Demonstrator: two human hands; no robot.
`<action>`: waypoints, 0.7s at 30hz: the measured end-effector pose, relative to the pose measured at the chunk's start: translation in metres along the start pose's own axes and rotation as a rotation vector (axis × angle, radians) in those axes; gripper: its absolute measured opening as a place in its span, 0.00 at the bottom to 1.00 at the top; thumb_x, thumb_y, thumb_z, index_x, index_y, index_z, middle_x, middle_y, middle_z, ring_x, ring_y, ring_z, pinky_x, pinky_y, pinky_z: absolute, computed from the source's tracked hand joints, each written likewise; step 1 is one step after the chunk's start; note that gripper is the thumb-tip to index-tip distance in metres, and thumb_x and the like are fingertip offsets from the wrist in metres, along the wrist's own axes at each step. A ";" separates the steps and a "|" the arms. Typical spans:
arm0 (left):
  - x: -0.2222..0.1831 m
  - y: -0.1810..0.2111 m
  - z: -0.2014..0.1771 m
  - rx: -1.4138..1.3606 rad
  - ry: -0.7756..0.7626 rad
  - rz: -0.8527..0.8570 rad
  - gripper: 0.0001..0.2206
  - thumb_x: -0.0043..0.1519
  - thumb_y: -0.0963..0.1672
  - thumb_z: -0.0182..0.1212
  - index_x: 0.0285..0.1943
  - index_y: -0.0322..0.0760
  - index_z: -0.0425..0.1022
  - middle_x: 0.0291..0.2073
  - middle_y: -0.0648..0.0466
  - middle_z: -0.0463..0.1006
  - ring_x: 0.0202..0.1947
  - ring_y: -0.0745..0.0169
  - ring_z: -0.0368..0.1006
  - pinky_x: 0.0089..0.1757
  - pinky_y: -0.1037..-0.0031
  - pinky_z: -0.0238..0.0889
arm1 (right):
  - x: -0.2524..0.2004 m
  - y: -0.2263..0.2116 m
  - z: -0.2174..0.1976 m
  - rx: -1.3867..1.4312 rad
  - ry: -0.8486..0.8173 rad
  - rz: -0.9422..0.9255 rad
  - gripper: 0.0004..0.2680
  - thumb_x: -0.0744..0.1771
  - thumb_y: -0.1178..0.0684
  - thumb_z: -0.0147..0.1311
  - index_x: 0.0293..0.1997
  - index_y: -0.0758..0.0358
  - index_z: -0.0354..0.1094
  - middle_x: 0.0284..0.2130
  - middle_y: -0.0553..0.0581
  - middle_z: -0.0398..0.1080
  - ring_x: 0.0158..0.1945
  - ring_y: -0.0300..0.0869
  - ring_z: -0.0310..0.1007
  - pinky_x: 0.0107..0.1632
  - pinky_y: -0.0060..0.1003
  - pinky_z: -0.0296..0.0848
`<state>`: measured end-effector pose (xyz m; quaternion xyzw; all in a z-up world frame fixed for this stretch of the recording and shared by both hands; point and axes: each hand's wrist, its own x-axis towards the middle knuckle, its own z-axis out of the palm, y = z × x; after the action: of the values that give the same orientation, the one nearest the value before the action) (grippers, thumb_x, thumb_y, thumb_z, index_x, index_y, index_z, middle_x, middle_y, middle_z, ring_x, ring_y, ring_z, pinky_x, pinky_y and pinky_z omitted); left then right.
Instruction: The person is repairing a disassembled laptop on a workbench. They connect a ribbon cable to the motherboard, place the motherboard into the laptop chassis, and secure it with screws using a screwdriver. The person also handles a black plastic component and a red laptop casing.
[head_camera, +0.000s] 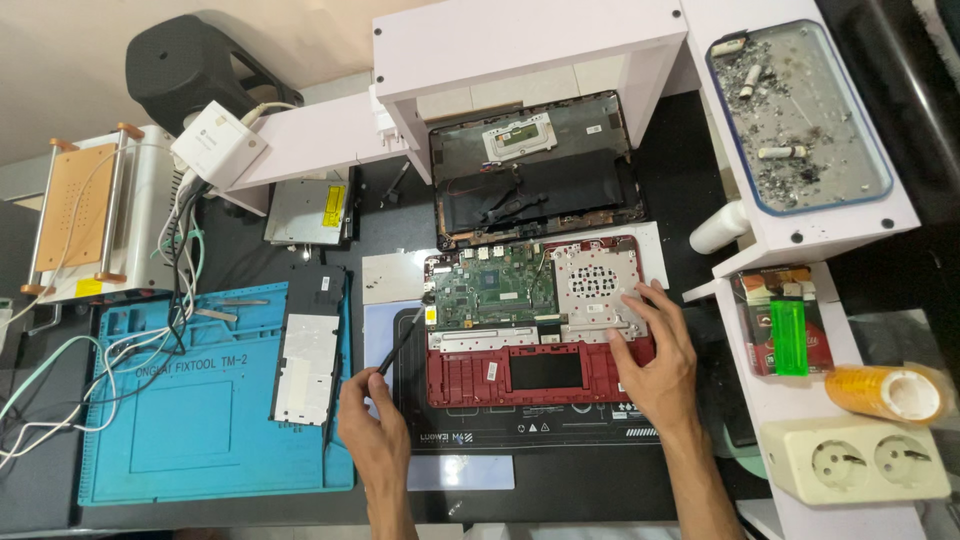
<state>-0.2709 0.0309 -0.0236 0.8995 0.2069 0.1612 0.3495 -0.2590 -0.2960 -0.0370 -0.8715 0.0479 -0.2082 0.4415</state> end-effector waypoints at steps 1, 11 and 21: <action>-0.005 0.001 0.000 -0.005 -0.006 -0.030 0.12 0.69 0.45 0.55 0.50 0.29 0.77 0.37 0.45 0.80 0.35 0.52 0.75 0.40 0.63 0.64 | 0.001 -0.003 0.002 -0.038 -0.008 -0.061 0.15 0.64 0.57 0.62 0.56 0.63 0.71 0.61 0.62 0.68 0.69 0.56 0.65 0.71 0.53 0.62; -0.017 0.000 0.010 -0.146 0.237 -0.263 0.14 0.70 0.46 0.56 0.51 0.29 0.79 0.37 0.45 0.81 0.39 0.55 0.75 0.41 0.65 0.64 | 0.018 -0.023 0.028 -0.010 -0.258 -0.077 0.13 0.64 0.55 0.62 0.52 0.62 0.74 0.55 0.57 0.71 0.62 0.53 0.70 0.69 0.51 0.63; -0.012 -0.022 0.018 0.126 0.292 -0.019 0.11 0.69 0.45 0.63 0.49 0.31 0.82 0.36 0.48 0.81 0.41 0.53 0.73 0.44 0.64 0.65 | 0.067 -0.021 0.052 0.003 -0.242 -0.103 0.09 0.66 0.58 0.57 0.52 0.59 0.77 0.54 0.57 0.71 0.62 0.51 0.69 0.73 0.51 0.59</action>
<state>-0.2795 0.0295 -0.0532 0.8845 0.2737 0.2738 0.2602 -0.1788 -0.2625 -0.0263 -0.8908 -0.0511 -0.1239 0.4342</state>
